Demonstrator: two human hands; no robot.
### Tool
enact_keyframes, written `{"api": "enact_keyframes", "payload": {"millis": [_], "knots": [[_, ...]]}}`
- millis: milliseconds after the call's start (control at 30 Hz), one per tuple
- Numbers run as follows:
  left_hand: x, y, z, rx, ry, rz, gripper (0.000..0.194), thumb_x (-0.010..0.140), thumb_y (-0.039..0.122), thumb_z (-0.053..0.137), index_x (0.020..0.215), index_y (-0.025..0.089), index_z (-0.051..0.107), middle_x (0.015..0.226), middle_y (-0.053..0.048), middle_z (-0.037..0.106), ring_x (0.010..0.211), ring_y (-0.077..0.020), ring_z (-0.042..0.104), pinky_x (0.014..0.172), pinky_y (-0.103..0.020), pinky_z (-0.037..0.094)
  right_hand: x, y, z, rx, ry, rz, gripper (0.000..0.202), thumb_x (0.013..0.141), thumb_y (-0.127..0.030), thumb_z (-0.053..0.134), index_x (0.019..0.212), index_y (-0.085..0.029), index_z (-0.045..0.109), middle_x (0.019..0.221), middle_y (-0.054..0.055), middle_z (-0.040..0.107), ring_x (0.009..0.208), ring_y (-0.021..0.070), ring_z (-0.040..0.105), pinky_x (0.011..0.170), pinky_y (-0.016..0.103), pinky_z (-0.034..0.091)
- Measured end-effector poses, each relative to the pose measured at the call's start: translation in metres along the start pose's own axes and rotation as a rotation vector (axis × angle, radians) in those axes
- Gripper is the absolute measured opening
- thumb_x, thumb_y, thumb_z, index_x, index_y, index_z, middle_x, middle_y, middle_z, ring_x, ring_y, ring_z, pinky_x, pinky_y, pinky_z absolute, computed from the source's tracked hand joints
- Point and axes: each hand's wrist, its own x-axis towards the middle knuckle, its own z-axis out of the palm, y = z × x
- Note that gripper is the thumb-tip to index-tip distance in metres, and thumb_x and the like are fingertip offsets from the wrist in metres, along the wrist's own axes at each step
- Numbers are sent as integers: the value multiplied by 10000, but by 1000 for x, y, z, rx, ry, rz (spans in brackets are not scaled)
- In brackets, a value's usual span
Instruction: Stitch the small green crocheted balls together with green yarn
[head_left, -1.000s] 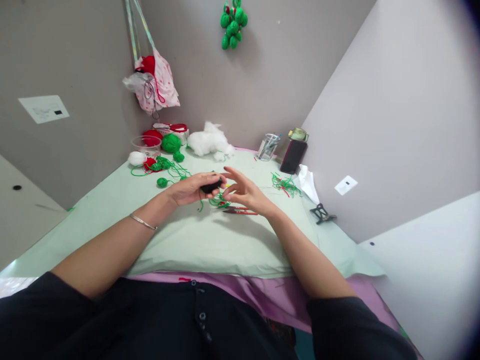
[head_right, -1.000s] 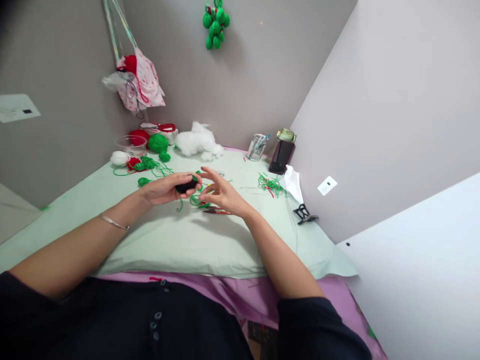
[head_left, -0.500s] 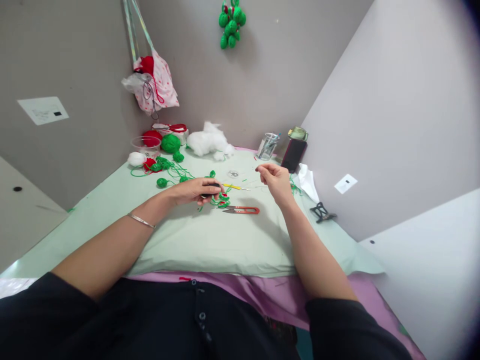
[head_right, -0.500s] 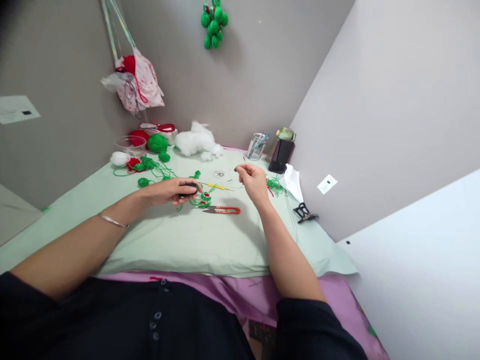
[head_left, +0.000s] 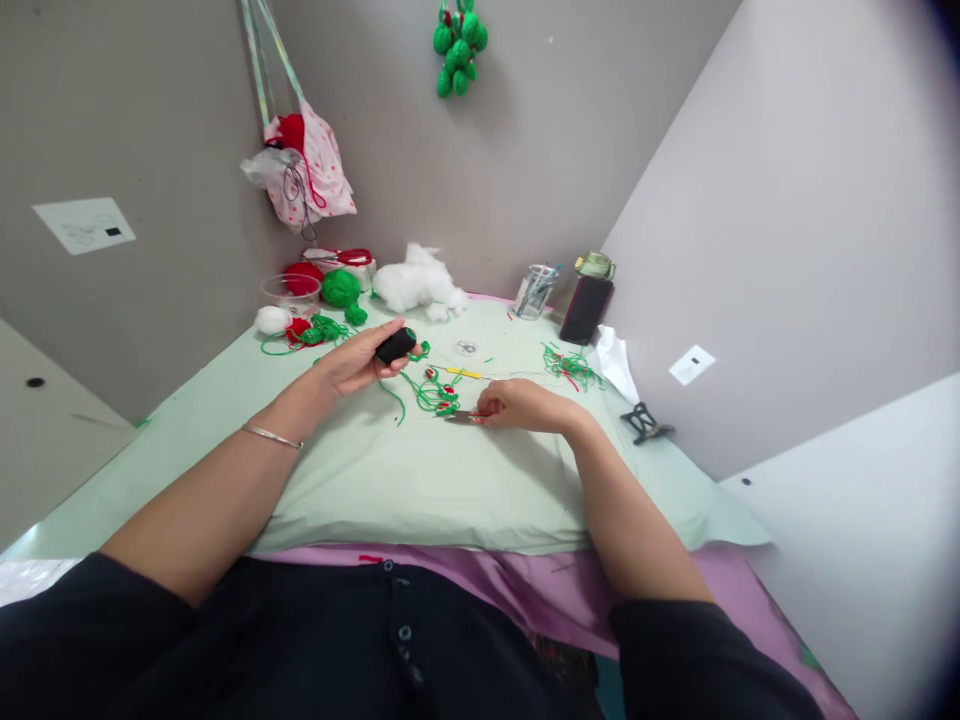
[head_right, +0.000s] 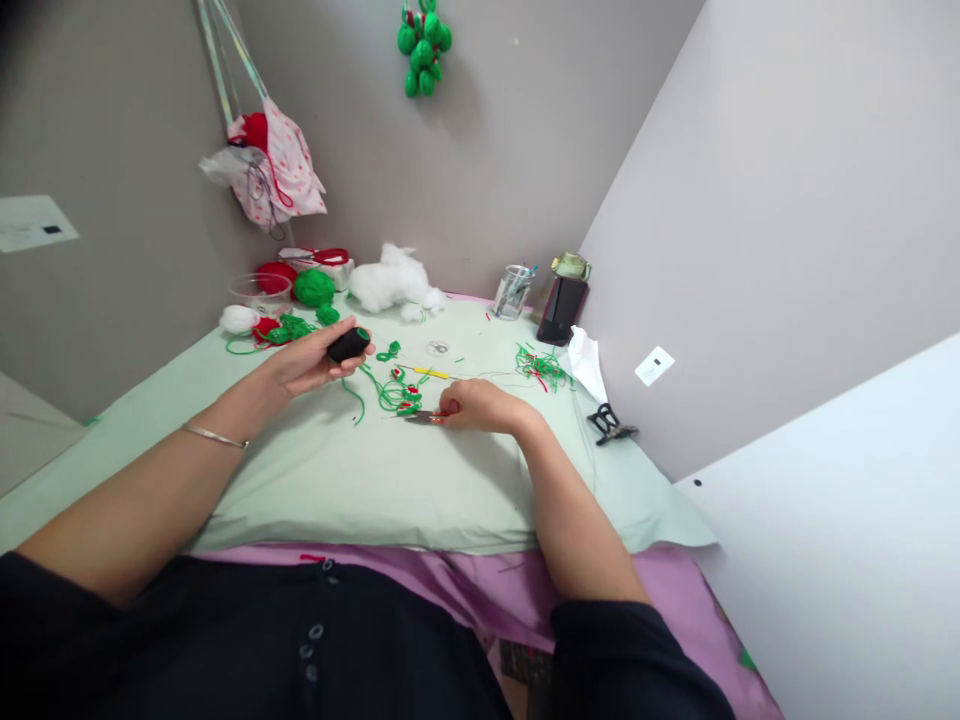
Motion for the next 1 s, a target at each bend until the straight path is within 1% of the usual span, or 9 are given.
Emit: {"api": "enact_keyframes", "payload": {"millis": [167,333,400,500,567,633,733,867,1000], "knots": [[-2,3,5,-21,49,12,250,918,352,671,869,113,616,827,-98,671,517,-68,514,362,-132,326,-6,9,-10,159,40,8,197,848,-222,495,860,-188,689,725,16,686,625,139,557,615,260,381],[-3,-2,11,82,44,54,306,821,379,771,852,100,649,702,-41,591,507,-72,491,368,-145,305,-9,12,-19,282,265,9,287,886,-229,395,961,-164,665,750,16,633,653,140,520,634,269,380],[-3,-5,12,134,11,54,339,802,415,781,844,99,664,644,-25,553,495,-75,473,376,-157,306,-8,11,-19,287,324,-15,342,925,-295,396,1036,-165,692,791,22,638,696,147,530,661,273,389],[-3,-7,13,184,-18,53,350,794,440,780,827,111,664,610,-16,526,489,-80,460,383,-169,297,-7,10,-17,299,268,-38,441,953,-486,456,1122,-180,724,763,12,639,675,148,521,638,272,372],[-3,-8,14,201,-16,53,349,796,449,774,815,125,647,599,-12,520,484,-81,453,384,-170,287,-5,8,-14,282,290,-3,484,936,-563,501,1125,-187,741,724,5,641,642,145,508,621,274,350],[-4,-9,15,219,-15,51,357,802,464,767,795,139,619,588,-12,523,477,-80,447,385,-170,281,-2,5,-10,238,416,43,467,926,-562,548,1141,-195,742,755,18,675,677,157,548,655,280,362],[-4,-11,17,263,-29,35,387,804,486,762,756,158,563,576,-15,540,465,-81,450,389,-175,296,6,-5,0,145,564,32,367,917,-481,614,1140,-216,736,940,56,729,781,179,616,725,287,395],[-5,-15,21,304,-38,33,419,770,498,794,774,174,530,603,-4,565,455,-84,475,391,-185,326,17,-23,14,-8,599,-22,264,938,-418,612,1093,-238,726,1007,55,712,810,178,632,717,284,388],[-5,-16,23,355,-21,109,449,750,513,811,801,187,506,602,9,579,450,-97,509,392,-197,363,23,-32,22,-73,571,-7,244,947,-413,596,1084,-246,710,1018,55,701,826,186,636,686,284,373]]}}
